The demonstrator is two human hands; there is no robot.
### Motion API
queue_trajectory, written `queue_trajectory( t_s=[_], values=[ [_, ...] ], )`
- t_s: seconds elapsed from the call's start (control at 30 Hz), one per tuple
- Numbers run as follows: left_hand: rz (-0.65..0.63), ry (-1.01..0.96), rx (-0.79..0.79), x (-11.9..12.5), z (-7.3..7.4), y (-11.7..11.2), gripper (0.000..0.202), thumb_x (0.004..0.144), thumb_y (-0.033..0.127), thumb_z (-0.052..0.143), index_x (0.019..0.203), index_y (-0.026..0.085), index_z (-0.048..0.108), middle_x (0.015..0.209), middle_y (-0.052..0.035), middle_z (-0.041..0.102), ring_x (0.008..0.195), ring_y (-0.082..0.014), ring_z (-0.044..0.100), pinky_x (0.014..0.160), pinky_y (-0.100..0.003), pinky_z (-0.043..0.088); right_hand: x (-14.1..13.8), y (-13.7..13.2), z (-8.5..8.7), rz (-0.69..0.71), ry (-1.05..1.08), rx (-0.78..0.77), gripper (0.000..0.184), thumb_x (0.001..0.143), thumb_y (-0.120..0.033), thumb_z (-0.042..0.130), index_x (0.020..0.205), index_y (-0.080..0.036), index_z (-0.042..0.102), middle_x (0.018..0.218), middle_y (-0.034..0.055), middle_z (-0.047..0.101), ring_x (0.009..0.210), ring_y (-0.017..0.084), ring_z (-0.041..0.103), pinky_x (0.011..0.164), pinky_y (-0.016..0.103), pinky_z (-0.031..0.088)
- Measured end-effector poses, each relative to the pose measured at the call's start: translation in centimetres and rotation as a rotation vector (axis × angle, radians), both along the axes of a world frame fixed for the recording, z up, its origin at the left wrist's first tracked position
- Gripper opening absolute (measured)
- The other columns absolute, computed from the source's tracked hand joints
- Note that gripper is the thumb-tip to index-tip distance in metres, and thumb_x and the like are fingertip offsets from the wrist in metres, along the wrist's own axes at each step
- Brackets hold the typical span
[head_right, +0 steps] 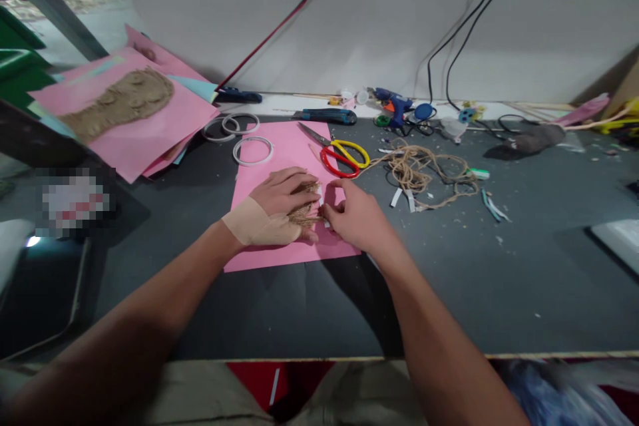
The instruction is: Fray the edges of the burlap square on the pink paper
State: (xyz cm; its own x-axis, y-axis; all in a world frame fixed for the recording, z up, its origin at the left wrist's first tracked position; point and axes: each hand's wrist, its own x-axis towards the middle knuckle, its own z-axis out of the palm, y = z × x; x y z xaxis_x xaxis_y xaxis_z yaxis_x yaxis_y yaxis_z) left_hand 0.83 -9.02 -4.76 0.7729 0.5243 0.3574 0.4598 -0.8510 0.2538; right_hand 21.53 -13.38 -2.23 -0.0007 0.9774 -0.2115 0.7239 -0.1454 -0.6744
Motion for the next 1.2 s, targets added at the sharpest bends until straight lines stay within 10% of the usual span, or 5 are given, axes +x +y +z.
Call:
queue_trajectory(
  t_s=[0.5,1.2],
  values=[
    [0.022,-0.195,-0.061,1.0,-0.3,-0.3,0.016,0.090,0.025,0.069,0.078,0.026,0.080,0.125,-0.0046,0.076,0.127,-0.0264,0.061,0.113,-0.052,0.046,0.1,-0.1,-0.2,0.001,0.068,-0.017,0.047,0.094,-0.020,0.063,0.140,-0.016,0.055,0.070,0.0028,0.075,0.055,0.019,0.071,0.055,0.028,0.050],
    [-0.099,-0.250,-0.088,0.5,-0.3,0.3,0.026,0.078,0.048,0.087,0.076,0.024,0.077,0.115,-0.0081,0.076,0.116,-0.0282,0.066,0.112,-0.054,0.044,0.2,-0.1,0.1,0.100,-0.131,0.074,0.037,0.090,-0.022,0.064,0.127,-0.018,0.063,0.073,0.0018,0.075,0.060,0.019,0.068,0.063,0.030,0.044]
  ],
)
